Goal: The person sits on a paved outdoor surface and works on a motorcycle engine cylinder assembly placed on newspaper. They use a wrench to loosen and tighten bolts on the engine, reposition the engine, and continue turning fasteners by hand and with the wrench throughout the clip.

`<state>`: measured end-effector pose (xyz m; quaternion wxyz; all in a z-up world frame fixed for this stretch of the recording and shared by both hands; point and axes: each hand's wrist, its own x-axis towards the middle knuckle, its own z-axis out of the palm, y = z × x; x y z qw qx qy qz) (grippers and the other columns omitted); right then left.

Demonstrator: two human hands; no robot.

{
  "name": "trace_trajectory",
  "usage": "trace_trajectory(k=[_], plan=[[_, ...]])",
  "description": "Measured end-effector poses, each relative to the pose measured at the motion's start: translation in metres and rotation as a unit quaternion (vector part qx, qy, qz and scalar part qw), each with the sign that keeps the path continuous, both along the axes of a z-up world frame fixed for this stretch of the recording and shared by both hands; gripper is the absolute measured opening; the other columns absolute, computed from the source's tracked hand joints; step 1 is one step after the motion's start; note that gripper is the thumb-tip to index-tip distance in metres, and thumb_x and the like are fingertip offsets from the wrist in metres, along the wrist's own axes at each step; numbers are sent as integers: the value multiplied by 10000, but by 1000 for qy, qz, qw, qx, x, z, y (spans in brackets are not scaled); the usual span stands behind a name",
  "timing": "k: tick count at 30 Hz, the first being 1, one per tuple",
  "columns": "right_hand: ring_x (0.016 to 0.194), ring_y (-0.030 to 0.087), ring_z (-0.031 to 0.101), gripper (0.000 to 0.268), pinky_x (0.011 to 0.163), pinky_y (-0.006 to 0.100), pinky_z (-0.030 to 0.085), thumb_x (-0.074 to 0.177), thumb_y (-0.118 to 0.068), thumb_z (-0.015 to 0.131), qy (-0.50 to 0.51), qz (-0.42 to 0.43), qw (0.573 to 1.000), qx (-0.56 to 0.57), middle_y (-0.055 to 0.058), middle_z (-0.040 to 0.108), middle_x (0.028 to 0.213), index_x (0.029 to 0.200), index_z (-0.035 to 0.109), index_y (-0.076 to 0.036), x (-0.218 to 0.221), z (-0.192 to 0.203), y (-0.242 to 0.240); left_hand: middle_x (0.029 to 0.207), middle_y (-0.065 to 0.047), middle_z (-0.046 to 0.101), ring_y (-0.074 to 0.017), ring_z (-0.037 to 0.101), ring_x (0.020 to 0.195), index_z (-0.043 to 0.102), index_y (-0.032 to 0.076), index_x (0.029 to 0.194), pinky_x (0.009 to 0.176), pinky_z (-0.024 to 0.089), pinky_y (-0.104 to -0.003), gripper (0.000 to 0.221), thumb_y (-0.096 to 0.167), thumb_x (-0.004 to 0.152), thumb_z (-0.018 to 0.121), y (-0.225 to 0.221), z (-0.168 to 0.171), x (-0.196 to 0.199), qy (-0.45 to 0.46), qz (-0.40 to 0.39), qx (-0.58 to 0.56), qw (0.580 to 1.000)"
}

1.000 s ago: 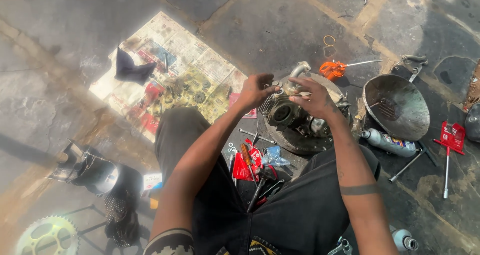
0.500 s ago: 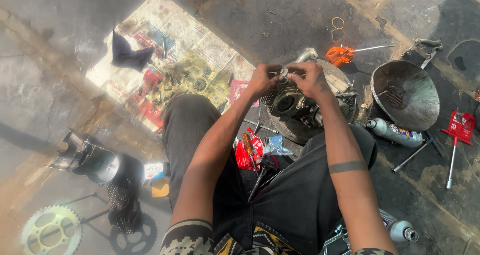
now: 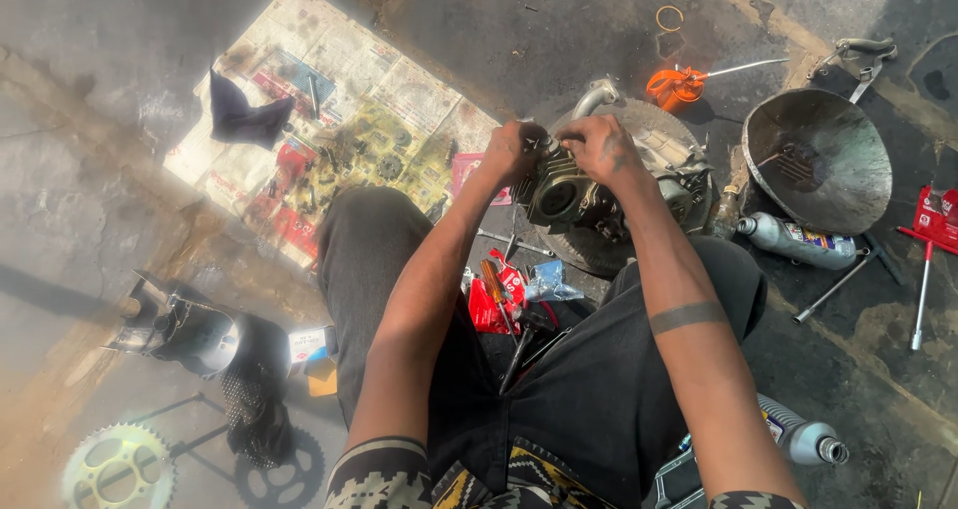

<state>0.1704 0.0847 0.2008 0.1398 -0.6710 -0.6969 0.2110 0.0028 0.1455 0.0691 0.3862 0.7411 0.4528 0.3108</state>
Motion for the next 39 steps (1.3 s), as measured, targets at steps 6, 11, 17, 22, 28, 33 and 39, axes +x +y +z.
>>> trace_trajectory(k=[6, 11, 17, 22, 28, 33, 39], plan=[[1108, 346, 691, 258, 990, 449, 517, 947, -182, 679, 16, -5, 999, -48, 159, 743, 1140, 1192, 758, -159, -7, 20, -3, 998, -175, 778, -322, 763, 905, 794, 68, 1061, 822, 598, -387, 272, 159, 806, 821, -1, 1, -2, 15, 2, 41, 999], [1109, 348, 690, 276, 989, 455, 514, 939, -167, 676, 22, 13, 999, -43, 162, 745, 1137, 1201, 761, -167, -4, 14, -1, 945, -159, 780, -299, 772, 850, 784, 79, 1062, 793, 599, -380, 304, 226, 805, 851, -6, 19, -6, 11, -3, -7, 1000], [1112, 340, 683, 258, 986, 463, 505, 927, -210, 713, 16, 7, 999, -43, 149, 752, 1107, 1174, 769, -161, -4, 7, -4, 956, -155, 785, -296, 773, 851, 790, 118, 1106, 793, 597, -379, 312, 218, 813, 830, -3, 12, -5, 35, -9, 8, 999], [1065, 327, 707, 227, 951, 455, 533, 909, -232, 755, 15, 6, 1000, -16, 140, 746, 1076, 1103, 777, -116, -8, 6, -8, 1014, -158, 782, -296, 777, 890, 784, 164, 1165, 813, 604, -381, 330, 173, 835, 789, 2, 17, -8, 66, -35, -14, 997], [1032, 354, 698, 184, 919, 466, 532, 902, -188, 752, 14, 14, 999, 28, 133, 738, 1060, 1053, 781, -88, -6, -3, -13, 1062, -184, 750, -297, 757, 940, 728, 96, 1216, 827, 593, -389, 445, 315, 855, 867, -2, 32, -12, 53, -61, -67, 994], [1040, 361, 682, 173, 925, 468, 524, 907, -77, 683, 33, 21, 998, 56, 120, 729, 1077, 1043, 788, -95, -1, -18, -14, 1123, -163, 781, -256, 791, 945, 754, 138, 1228, 824, 617, -368, 419, 283, 844, 837, -4, 30, -13, 29, -41, -97, 994], [1064, 353, 670, 169, 931, 461, 526, 938, -99, 684, 58, -6, 997, 52, 117, 713, 1111, 1088, 761, -89, -7, -9, -22, 1259, -112, 732, -258, 775, 876, 732, 138, 1238, 802, 602, -356, 416, 181, 833, 815, -3, 23, -11, 16, -49, -57, 997]])
